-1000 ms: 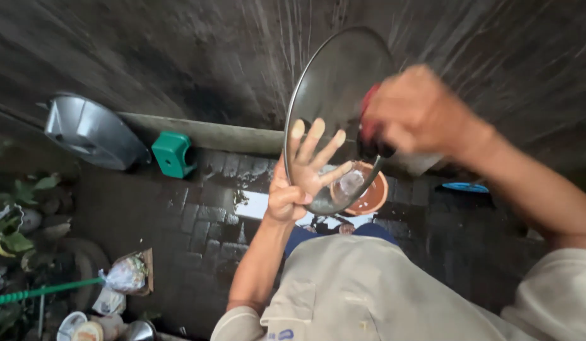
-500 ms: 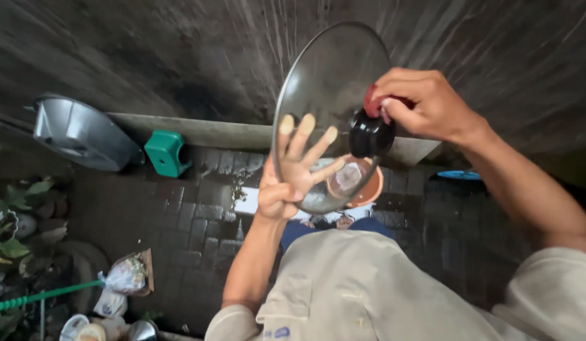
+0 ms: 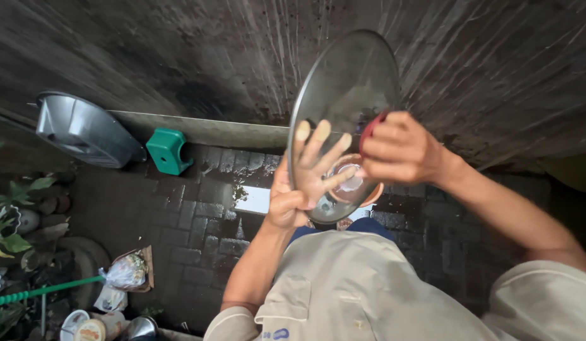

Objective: Washing a glass pot lid using a cloth and a toothbrush under running water at an outdoor tap.

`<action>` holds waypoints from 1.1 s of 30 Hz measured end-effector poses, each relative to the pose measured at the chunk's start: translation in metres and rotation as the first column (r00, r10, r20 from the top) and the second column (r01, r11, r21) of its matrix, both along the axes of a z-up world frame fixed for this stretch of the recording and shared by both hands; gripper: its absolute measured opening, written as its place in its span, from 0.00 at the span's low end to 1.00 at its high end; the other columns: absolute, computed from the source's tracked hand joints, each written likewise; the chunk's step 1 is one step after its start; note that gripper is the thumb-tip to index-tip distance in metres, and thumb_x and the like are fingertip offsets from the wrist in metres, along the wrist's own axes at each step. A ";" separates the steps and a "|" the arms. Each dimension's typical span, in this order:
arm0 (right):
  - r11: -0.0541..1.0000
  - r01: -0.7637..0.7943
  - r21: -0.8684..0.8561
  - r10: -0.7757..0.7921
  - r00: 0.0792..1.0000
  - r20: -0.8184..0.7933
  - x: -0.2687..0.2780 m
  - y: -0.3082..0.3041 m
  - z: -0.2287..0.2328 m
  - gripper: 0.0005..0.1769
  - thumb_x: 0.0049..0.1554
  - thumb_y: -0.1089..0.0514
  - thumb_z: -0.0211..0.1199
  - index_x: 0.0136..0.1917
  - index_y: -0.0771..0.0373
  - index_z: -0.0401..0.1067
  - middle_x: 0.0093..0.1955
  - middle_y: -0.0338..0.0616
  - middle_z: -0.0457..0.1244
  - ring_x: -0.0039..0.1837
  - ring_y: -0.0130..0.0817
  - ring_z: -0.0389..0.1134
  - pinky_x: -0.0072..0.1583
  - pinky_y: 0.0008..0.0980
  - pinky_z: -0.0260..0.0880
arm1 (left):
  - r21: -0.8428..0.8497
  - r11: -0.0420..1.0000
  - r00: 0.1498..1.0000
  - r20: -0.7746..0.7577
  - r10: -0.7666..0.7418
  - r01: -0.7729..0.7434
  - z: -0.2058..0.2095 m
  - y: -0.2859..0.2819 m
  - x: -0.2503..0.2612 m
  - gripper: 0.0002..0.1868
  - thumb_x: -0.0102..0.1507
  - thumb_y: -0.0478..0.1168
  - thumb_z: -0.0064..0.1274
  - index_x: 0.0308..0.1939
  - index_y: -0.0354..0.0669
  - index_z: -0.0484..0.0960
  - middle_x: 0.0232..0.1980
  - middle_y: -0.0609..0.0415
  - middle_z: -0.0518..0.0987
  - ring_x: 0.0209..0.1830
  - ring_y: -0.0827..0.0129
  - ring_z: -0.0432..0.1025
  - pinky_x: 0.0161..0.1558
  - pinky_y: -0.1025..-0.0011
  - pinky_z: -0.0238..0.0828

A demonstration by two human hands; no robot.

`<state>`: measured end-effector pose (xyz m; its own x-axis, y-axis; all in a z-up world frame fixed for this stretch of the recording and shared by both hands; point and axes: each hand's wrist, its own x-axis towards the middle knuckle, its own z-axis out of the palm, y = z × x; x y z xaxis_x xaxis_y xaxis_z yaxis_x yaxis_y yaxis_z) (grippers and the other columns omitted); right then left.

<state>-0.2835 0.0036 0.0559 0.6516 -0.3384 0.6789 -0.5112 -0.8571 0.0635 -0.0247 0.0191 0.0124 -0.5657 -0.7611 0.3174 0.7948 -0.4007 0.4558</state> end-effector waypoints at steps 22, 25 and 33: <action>0.657 -0.286 0.698 -0.601 0.359 0.714 0.034 -0.015 -0.111 0.27 0.58 0.43 0.64 0.60 0.66 0.67 0.50 0.37 0.60 0.53 0.25 0.60 0.56 0.27 0.63 | -0.461 0.880 0.939 0.239 0.248 -0.115 -0.006 -0.002 -0.011 0.54 0.52 0.19 0.36 0.84 0.48 0.50 0.87 0.46 0.48 0.89 0.46 0.40 0.87 0.49 0.37; 0.761 -0.200 0.617 -0.544 0.322 0.775 0.044 -0.018 -0.097 0.28 0.57 0.45 0.64 0.62 0.67 0.65 0.54 0.39 0.60 0.55 0.27 0.61 0.59 0.27 0.64 | -0.481 0.868 0.943 0.212 0.256 -0.128 -0.003 0.000 -0.011 0.54 0.51 0.19 0.36 0.84 0.46 0.51 0.87 0.46 0.48 0.89 0.48 0.40 0.88 0.50 0.36; 0.924 0.317 0.216 -0.370 0.584 0.722 0.039 -0.025 -0.091 0.10 0.64 0.56 0.62 0.54 0.63 0.70 0.59 0.56 0.62 0.56 0.45 0.66 0.56 0.37 0.69 | -0.371 0.918 0.935 0.254 0.246 -0.140 -0.005 0.013 -0.009 0.56 0.51 0.17 0.38 0.85 0.43 0.48 0.90 0.42 0.45 0.88 0.45 0.38 0.86 0.49 0.35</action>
